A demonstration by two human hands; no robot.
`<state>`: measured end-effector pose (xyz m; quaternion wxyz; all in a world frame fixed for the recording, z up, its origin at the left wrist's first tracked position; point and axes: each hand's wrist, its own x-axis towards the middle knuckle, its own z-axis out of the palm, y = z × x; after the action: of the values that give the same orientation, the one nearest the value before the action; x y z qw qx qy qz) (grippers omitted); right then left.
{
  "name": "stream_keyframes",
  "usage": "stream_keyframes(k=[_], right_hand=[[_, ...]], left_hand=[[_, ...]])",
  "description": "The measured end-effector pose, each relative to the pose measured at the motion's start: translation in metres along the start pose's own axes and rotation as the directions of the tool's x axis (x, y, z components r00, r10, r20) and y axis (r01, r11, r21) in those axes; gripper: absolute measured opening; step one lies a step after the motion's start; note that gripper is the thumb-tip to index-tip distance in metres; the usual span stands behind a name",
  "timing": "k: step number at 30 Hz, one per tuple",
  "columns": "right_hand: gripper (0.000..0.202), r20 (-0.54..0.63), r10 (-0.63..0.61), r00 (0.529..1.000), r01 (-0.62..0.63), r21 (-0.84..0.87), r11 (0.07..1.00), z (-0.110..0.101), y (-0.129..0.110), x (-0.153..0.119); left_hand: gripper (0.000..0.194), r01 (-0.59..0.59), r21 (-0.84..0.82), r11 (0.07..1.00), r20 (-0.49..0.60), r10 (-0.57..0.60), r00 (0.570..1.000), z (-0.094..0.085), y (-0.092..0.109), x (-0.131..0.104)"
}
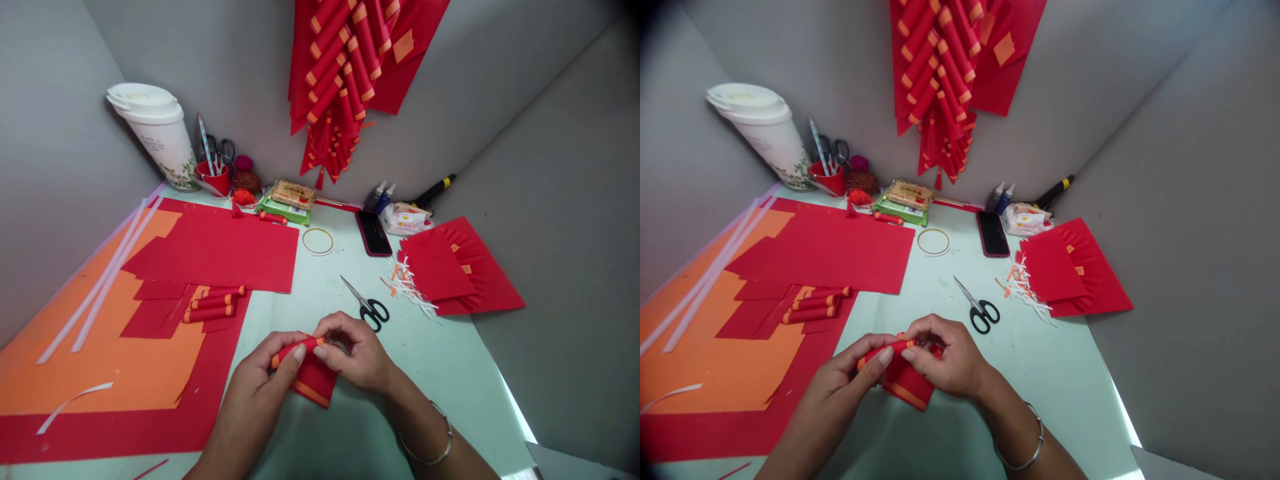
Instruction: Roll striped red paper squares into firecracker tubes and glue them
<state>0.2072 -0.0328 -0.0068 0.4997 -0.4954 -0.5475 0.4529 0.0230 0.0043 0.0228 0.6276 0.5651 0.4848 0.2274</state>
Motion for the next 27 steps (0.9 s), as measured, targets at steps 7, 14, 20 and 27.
stream_keyframes(k=[7,14,20,27], right_hand=[[0.036,0.017,0.082,0.996,-0.084,0.118,0.99,0.0015,0.0034,-0.0012],[0.017,-0.013,0.096,0.995,-0.094,0.103,0.99,0.0042,0.0012,0.0005],[0.026,0.043,0.123,0.991,-0.13,0.253,0.959,0.0031,0.002,0.0001],[0.027,0.026,0.224,0.974,-0.223,0.249,0.942,0.0065,0.0022,0.0015]], left_hand=[[0.034,-0.025,0.038,0.999,-0.071,0.027,0.997,0.0002,0.0031,0.0006],[0.027,-0.111,0.108,0.988,-0.111,0.122,0.986,0.0017,-0.0022,0.0009],[0.023,-0.152,0.163,0.975,-0.158,0.178,0.971,0.0034,-0.0014,0.0012],[0.02,-0.164,0.19,0.968,-0.171,0.197,0.965,0.004,0.0006,0.0014]])
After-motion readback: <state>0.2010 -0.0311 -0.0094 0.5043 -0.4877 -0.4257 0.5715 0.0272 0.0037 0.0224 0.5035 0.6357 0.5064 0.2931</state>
